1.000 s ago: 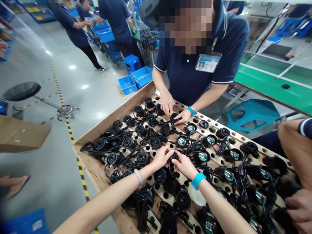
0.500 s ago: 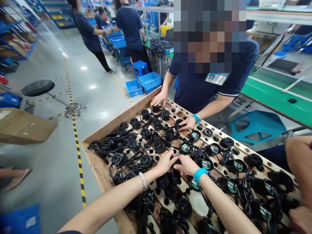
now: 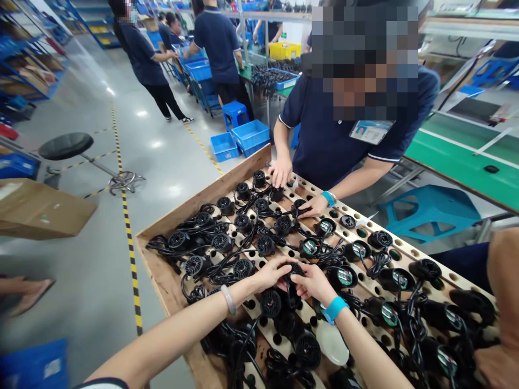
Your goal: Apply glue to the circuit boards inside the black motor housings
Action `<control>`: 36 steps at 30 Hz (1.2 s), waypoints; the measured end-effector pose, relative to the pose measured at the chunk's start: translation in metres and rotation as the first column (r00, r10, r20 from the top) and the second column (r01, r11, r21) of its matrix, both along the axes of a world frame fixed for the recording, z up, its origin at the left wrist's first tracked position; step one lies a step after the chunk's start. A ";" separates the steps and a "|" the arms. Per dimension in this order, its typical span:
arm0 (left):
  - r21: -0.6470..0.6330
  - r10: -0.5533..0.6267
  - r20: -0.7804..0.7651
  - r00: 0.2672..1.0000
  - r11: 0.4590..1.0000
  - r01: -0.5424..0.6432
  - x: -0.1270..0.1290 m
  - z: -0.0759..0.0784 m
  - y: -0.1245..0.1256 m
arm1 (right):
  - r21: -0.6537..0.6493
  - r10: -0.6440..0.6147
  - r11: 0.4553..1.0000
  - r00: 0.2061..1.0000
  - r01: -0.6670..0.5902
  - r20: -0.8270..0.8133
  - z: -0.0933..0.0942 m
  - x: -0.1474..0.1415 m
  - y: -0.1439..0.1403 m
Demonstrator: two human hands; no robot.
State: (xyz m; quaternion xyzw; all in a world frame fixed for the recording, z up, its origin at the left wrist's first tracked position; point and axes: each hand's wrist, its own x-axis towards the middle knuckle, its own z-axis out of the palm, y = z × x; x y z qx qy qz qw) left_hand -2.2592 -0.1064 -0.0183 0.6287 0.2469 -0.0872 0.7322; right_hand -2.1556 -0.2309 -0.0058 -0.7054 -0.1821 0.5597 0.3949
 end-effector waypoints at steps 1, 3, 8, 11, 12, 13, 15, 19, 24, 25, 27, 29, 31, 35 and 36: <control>0.001 0.007 -0.002 1.000 1.000 -0.007 0.000 0.001 -0.001 | 0.003 -0.013 1.000 1.000 0.013 -0.007 -0.001 0.000 0.000; 0.037 0.039 -0.007 0.999 0.999 -0.039 0.001 0.002 -0.004 | 0.011 -0.038 0.999 0.999 0.038 -0.010 -0.004 -0.001 -0.001; 0.158 0.084 -0.035 0.996 0.984 -0.078 0.005 -0.003 -0.009 | 0.022 -0.063 0.998 0.998 0.063 0.003 -0.010 0.000 -0.002; 0.215 0.091 -0.061 0.994 0.974 -0.076 0.006 -0.005 -0.012 | 0.019 -0.059 0.998 0.998 0.058 0.008 -0.009 0.000 -0.002; 0.233 0.087 -0.071 0.994 0.970 -0.068 0.007 -0.004 -0.013 | 0.018 -0.059 0.998 0.998 0.059 0.012 -0.008 -0.001 -0.002; 0.250 0.073 -0.082 0.994 0.967 -0.050 0.008 -0.002 -0.013 | 0.018 -0.059 0.998 0.998 0.059 0.016 -0.006 -0.001 -0.002; 0.285 0.006 -0.113 0.994 0.958 0.026 0.008 0.007 -0.007 | 0.016 -0.057 0.998 0.998 0.057 0.017 -0.004 -0.001 -0.002; 0.407 -0.192 -0.173 0.966 0.879 0.247 0.001 0.047 0.027 | -0.014 -0.047 0.999 0.999 0.047 -0.006 -0.002 0.000 0.000; 0.843 -0.381 -0.336 0.861 0.286 0.455 -0.021 0.082 0.056 | -0.030 -0.025 0.999 1.000 0.024 -0.005 -0.004 0.004 0.001; 0.854 -0.392 -0.376 0.839 0.205 0.479 -0.025 0.079 0.053 | -0.029 -0.016 0.999 1.000 0.017 0.011 -0.005 0.004 0.001; 0.850 -0.407 -0.425 0.809 0.129 0.511 -0.028 0.066 0.041 | -0.023 -0.002 1.000 0.998 0.004 0.068 -0.006 0.003 0.001; 0.850 -0.420 -0.462 0.781 0.040 0.525 -0.027 0.050 0.026 | -0.008 -0.002 1.000 0.987 0.003 0.161 -0.005 -0.001 -0.001; 0.845 -0.432 -0.491 0.757 -0.027 0.533 -0.022 0.038 0.016 | 0.017 -0.030 1.000 0.954 0.026 0.297 -0.001 -0.007 -0.005; 0.847 -0.433 -0.507 0.745 -0.093 0.523 -0.021 0.039 0.021 | 0.122 -0.165 0.986 0.778 0.114 0.606 0.012 -0.028 -0.023; 0.864 -0.427 -0.480 0.766 -0.079 0.497 -0.024 0.042 0.027 | 0.152 -0.191 0.981 0.731 0.120 0.656 0.016 -0.033 -0.030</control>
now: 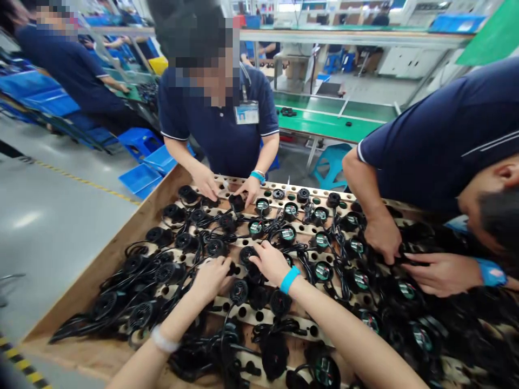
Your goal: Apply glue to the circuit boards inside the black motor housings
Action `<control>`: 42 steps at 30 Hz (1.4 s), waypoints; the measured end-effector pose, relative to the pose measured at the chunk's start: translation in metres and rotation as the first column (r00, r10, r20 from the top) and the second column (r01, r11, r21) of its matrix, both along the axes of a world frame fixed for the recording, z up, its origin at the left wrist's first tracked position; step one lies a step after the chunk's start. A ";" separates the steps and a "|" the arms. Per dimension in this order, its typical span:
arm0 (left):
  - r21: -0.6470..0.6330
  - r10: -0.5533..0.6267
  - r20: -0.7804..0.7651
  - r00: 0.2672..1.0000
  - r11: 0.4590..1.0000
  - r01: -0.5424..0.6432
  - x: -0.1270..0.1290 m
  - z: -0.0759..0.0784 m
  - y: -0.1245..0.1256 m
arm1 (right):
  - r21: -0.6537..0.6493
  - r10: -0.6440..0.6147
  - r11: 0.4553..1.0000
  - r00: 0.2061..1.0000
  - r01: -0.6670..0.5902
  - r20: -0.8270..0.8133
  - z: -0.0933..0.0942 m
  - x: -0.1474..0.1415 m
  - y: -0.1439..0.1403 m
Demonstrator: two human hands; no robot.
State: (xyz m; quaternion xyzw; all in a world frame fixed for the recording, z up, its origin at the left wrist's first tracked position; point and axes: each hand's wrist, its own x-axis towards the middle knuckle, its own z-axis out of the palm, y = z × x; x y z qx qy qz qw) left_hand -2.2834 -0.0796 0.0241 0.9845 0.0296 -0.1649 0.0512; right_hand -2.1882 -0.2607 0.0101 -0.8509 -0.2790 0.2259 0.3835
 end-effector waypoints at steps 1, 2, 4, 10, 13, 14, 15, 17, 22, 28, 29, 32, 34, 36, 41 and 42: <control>-0.029 0.036 0.050 0.998 0.999 -0.035 -0.004 0.005 0.006 | 0.020 -0.012 1.000 0.998 0.011 0.056 0.003 -0.003 -0.008; -0.154 0.132 0.147 0.980 0.982 -0.109 -0.009 0.010 0.012 | 0.037 -0.026 0.999 0.995 0.022 0.101 0.006 -0.005 -0.017; -0.536 0.416 0.211 0.884 0.806 -0.251 -0.020 0.023 0.020 | 0.065 -0.083 0.995 0.982 0.072 0.169 0.011 -0.001 -0.037; -0.802 0.554 -0.582 0.595 -0.512 -0.308 -0.046 0.070 0.011 | 0.140 -0.360 0.932 0.900 0.335 0.246 0.020 0.064 -0.082; -0.624 0.419 -0.706 0.571 -0.749 -0.222 -0.054 0.084 -0.003 | 0.102 -0.423 0.906 0.871 0.411 0.248 0.018 0.118 -0.077; -0.588 0.405 -0.723 0.559 -0.785 -0.193 -0.055 0.087 -0.008 | 0.073 -0.430 0.902 0.870 0.425 0.243 0.015 0.137 -0.071; -0.565 0.402 -0.738 0.542 -0.807 -0.170 -0.057 0.089 -0.012 | 0.038 -0.436 0.897 0.869 0.439 0.235 0.011 0.156 -0.062; -0.546 0.413 -0.760 0.502 -0.824 -0.149 -0.060 0.091 -0.017 | -0.031 -0.444 0.887 0.869 0.462 0.219 0.003 0.190 -0.040; -0.548 0.442 -0.789 0.426 -0.821 -0.163 -0.070 0.087 -0.015 | -0.138 -0.450 0.863 0.864 0.486 0.227 -0.020 0.238 0.005; -0.561 0.418 -0.787 0.454 -0.791 -0.244 -0.077 0.085 -0.016 | -0.132 -0.418 0.869 0.851 0.476 0.319 -0.020 0.241 0.009; -0.568 0.400 -0.780 0.481 -0.776 -0.275 -0.074 0.085 -0.018 | -0.114 -0.417 0.871 0.841 0.478 0.344 -0.014 0.236 0.006; -0.595 0.341 -0.748 0.569 -0.725 -0.348 -0.061 0.077 -0.029 | -0.021 -0.427 0.877 0.801 0.479 0.420 0.014 0.205 -0.011; -0.638 0.329 -0.720 0.611 -0.661 -0.396 -0.048 0.067 -0.041 | 0.052 -0.438 0.884 0.783 0.464 0.442 0.035 0.168 -0.027; -0.756 0.374 -0.642 0.669 -0.453 -0.472 -0.033 0.055 -0.057 | 0.224 -0.448 0.893 0.812 0.390 0.373 0.053 0.121 -0.048; -0.691 0.170 0.016 0.985 0.714 -0.112 0.003 0.034 -0.111 | 0.415 -0.296 0.856 0.951 0.307 -0.093 0.062 0.019 -0.105; -0.560 0.044 0.083 0.996 0.829 0.010 0.009 0.031 -0.121 | 0.394 -0.279 0.870 0.955 0.296 -0.102 0.057 0.007 -0.115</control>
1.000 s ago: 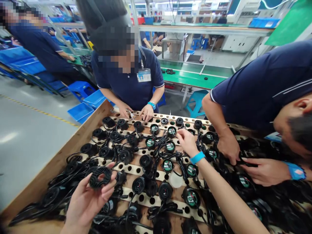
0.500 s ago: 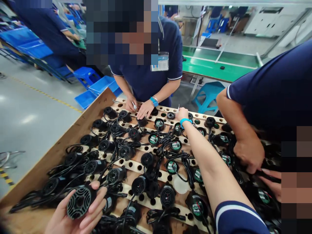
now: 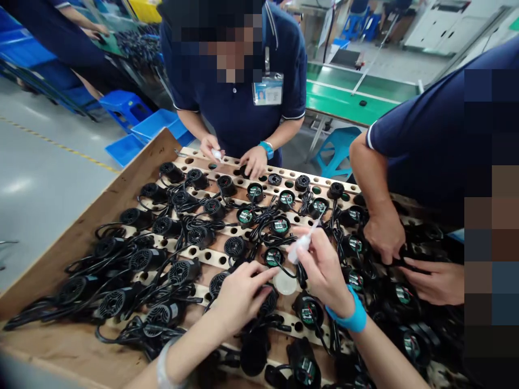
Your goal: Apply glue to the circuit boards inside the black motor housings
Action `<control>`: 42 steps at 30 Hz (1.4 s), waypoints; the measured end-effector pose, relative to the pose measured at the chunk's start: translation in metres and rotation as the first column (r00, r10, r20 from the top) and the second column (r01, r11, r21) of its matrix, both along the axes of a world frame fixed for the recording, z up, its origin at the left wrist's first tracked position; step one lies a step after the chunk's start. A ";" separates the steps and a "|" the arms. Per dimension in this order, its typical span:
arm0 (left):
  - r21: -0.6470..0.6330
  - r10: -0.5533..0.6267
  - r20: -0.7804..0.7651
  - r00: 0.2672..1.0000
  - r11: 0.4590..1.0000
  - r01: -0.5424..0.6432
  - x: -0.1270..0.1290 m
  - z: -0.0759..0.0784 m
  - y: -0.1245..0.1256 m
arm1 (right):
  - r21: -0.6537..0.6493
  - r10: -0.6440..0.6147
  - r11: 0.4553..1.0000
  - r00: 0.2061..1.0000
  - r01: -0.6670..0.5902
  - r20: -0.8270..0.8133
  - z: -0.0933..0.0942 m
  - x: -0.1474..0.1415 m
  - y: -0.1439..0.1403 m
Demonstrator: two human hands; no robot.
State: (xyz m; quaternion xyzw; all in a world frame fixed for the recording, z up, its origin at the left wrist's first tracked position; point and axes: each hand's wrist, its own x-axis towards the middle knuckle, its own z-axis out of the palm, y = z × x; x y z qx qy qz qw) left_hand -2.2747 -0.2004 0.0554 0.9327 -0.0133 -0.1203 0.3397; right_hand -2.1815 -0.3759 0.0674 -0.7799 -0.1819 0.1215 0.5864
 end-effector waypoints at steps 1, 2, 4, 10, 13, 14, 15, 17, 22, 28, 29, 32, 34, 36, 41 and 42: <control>0.139 -0.095 0.010 0.995 0.986 0.093 0.005 -0.002 -0.009 | -0.015 0.014 1.000 1.000 -0.014 -0.008 -0.005 -0.009 -0.009; 0.238 -0.164 -0.016 0.986 0.958 0.163 0.010 -0.004 -0.017 | -0.024 0.021 0.999 1.000 -0.022 -0.023 -0.011 -0.015 -0.018; 0.330 -0.212 -0.103 0.972 0.915 0.234 0.016 -0.008 -0.027 | -0.008 0.012 1.000 0.995 -0.013 -0.103 -0.024 -0.022 -0.032; 0.206 -0.101 -0.088 0.991 0.972 0.117 0.010 -0.024 -0.027 | 0.160 -0.052 0.979 0.910 0.128 -0.411 -0.044 -0.012 -0.048; 0.042 -0.007 -0.047 0.999 0.999 0.009 0.001 -0.030 -0.024 | 0.195 -0.010 0.972 0.849 0.132 -0.528 -0.042 0.004 -0.042; 0.004 0.027 -0.045 0.999 1.000 -0.027 -0.002 -0.031 -0.022 | 0.196 0.006 0.972 0.829 0.126 -0.560 -0.042 0.010 -0.039; -0.022 0.066 -0.044 0.997 0.998 -0.067 -0.004 -0.031 -0.019 | 0.198 0.020 0.973 0.809 0.120 -0.587 -0.042 0.016 -0.036; -0.032 0.160 -0.048 0.986 0.986 -0.161 -0.007 -0.030 -0.012 | 0.210 0.049 0.972 0.779 0.108 -0.626 -0.044 0.027 -0.033; 0.104 0.176 -0.037 0.984 0.980 -0.171 -0.010 -0.026 0.000 | 0.246 0.106 0.966 0.758 0.074 -0.644 -0.057 0.044 -0.030; 0.421 -0.324 0.113 0.939 0.872 0.250 0.006 -0.020 -0.051 | 0.317 0.087 0.930 0.726 0.186 -0.682 -0.059 0.047 -0.025; 0.461 -0.355 0.121 0.927 0.847 0.264 0.012 -0.020 -0.063 | 0.322 0.080 0.925 0.725 0.202 -0.684 -0.056 0.047 -0.025; 0.531 -0.360 0.052 0.931 0.800 0.280 0.033 -0.024 -0.092 | 0.301 0.044 0.935 0.780 0.188 -0.625 -0.046 0.047 -0.029; 0.535 -0.326 -0.022 0.945 0.795 0.287 0.047 -0.027 -0.101 | 0.284 0.025 0.944 0.820 0.169 -0.572 -0.038 0.045 -0.033; 0.516 -0.286 -0.067 0.956 0.810 0.278 0.060 -0.027 -0.102 | 0.293 0.019 0.940 0.831 0.175 -0.556 -0.031 0.041 -0.040; 0.451 -0.242 -0.072 0.968 0.857 0.248 0.083 -0.006 -0.080 | 0.426 0.041 0.818 0.700 0.387 -0.713 -0.013 0.020 -0.063; 0.422 -0.210 -0.055 0.976 0.881 0.213 0.084 0.001 -0.074 | 0.458 0.063 0.765 0.656 0.452 -0.752 -0.010 0.014 -0.069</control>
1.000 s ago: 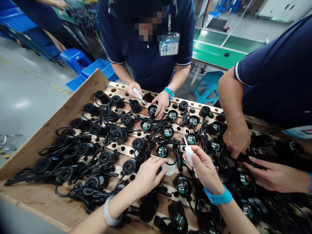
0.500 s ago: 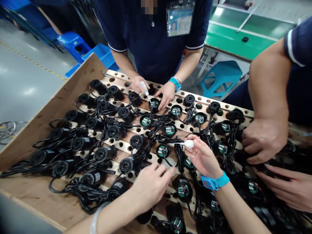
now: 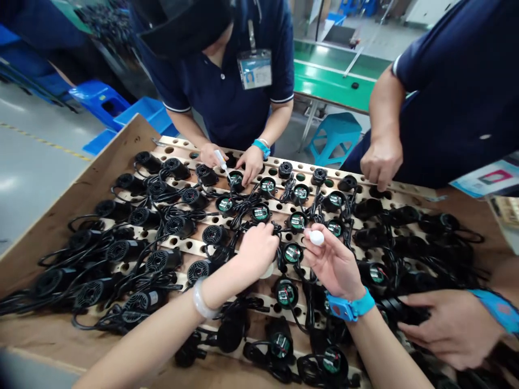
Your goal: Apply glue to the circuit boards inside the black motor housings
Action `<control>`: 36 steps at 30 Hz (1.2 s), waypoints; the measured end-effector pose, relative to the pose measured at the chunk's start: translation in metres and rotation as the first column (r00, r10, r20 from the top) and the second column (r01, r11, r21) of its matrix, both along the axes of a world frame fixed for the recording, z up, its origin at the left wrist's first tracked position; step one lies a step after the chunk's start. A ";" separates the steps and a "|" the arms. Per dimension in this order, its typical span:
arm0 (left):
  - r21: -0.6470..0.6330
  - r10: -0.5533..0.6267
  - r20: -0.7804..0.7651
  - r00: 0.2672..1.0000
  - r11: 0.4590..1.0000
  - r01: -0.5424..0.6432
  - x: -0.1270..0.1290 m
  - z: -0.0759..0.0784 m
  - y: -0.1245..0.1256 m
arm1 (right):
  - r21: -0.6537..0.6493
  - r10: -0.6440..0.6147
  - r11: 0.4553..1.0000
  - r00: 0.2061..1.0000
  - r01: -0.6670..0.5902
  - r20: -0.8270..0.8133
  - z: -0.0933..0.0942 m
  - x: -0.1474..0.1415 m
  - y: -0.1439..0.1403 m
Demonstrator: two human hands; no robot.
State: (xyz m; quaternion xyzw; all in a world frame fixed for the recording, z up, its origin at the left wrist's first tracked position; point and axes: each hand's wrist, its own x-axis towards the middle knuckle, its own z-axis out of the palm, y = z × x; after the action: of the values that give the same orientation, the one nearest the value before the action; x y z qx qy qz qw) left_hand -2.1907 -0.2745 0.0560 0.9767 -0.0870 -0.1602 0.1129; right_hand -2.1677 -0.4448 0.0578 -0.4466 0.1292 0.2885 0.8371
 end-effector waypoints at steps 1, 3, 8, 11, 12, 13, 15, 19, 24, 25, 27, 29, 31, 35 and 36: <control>-0.070 0.053 0.010 0.999 0.996 -0.052 -0.001 0.006 0.005 | 0.069 -0.040 0.997 0.998 0.044 -0.055 0.003 -0.007 -0.006; -0.330 0.187 -0.030 0.982 0.925 -0.187 -0.008 0.015 0.014 | 0.171 -0.091 0.979 0.986 0.115 -0.142 0.007 -0.023 -0.016; -0.688 0.141 -0.645 0.751 0.321 -0.651 -0.059 0.014 0.021 | 0.298 -0.147 0.924 0.942 0.240 -0.302 0.001 -0.069 -0.039; -0.560 0.083 -0.821 0.565 0.076 -0.825 -0.099 0.003 0.011 | 0.307 -0.185 0.900 0.910 0.308 -0.371 -0.010 -0.093 -0.051; -0.502 0.072 -0.863 0.499 -0.016 -0.865 -0.112 -0.001 0.007 | 0.304 -0.202 0.892 0.897 0.334 -0.394 -0.014 -0.101 -0.056; -0.439 0.063 -0.898 0.435 -0.108 -0.892 -0.124 -0.005 0.002 | 0.303 -0.218 0.882 0.882 0.361 -0.417 -0.017 -0.107 -0.061; -0.356 0.061 -0.934 0.351 -0.231 -0.906 -0.145 -0.013 -0.006 | 0.320 -0.246 0.850 0.852 0.418 -0.461 -0.020 -0.120 -0.072; -0.538 0.164 -0.830 0.533 0.018 -0.843 -0.171 -0.018 -0.010 | 0.399 -0.309 0.753 0.816 0.524 -0.488 -0.017 -0.146 -0.092; -0.508 0.215 -0.270 0.939 0.796 -0.329 -0.189 -0.011 0.002 | 0.398 -0.435 0.654 0.750 0.643 -0.497 -0.002 -0.186 -0.109; -0.421 0.179 -0.215 0.960 0.870 -0.256 -0.191 -0.010 0.004 | 0.386 -0.453 0.647 0.738 0.658 -0.500 -0.001 -0.194 -0.110; -0.276 0.111 -0.190 0.975 0.948 -0.162 -0.197 -0.011 0.004 | 0.356 -0.467 0.657 0.729 0.665 -0.500 0.000 -0.206 -0.112; -0.174 0.067 -0.189 0.980 0.980 -0.100 -0.201 -0.012 0.002 | 0.316 -0.454 0.701 0.742 0.639 -0.493 -0.001 -0.212 -0.114; -0.103 0.052 -0.186 0.981 0.992 -0.073 -0.204 -0.014 -0.004 | 0.257 -0.422 0.770 0.768 0.584 -0.482 -0.004 -0.211 -0.115; -0.039 0.093 -0.210 0.973 0.994 -0.103 -0.210 -0.015 -0.016 | 0.119 -0.310 0.910 0.843 0.397 -0.441 -0.009 -0.196 -0.117; -0.032 0.117 -0.217 0.969 0.991 -0.127 -0.211 -0.015 -0.019 | 0.097 -0.272 0.935 0.866 0.341 -0.420 -0.011 -0.190 -0.117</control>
State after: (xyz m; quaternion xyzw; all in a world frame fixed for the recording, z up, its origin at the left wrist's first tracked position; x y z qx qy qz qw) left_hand -2.4019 -0.2937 0.0410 0.9543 -0.0177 -0.2556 0.1538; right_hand -2.3580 -0.5616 0.0467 -0.2796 0.3422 0.2465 0.8625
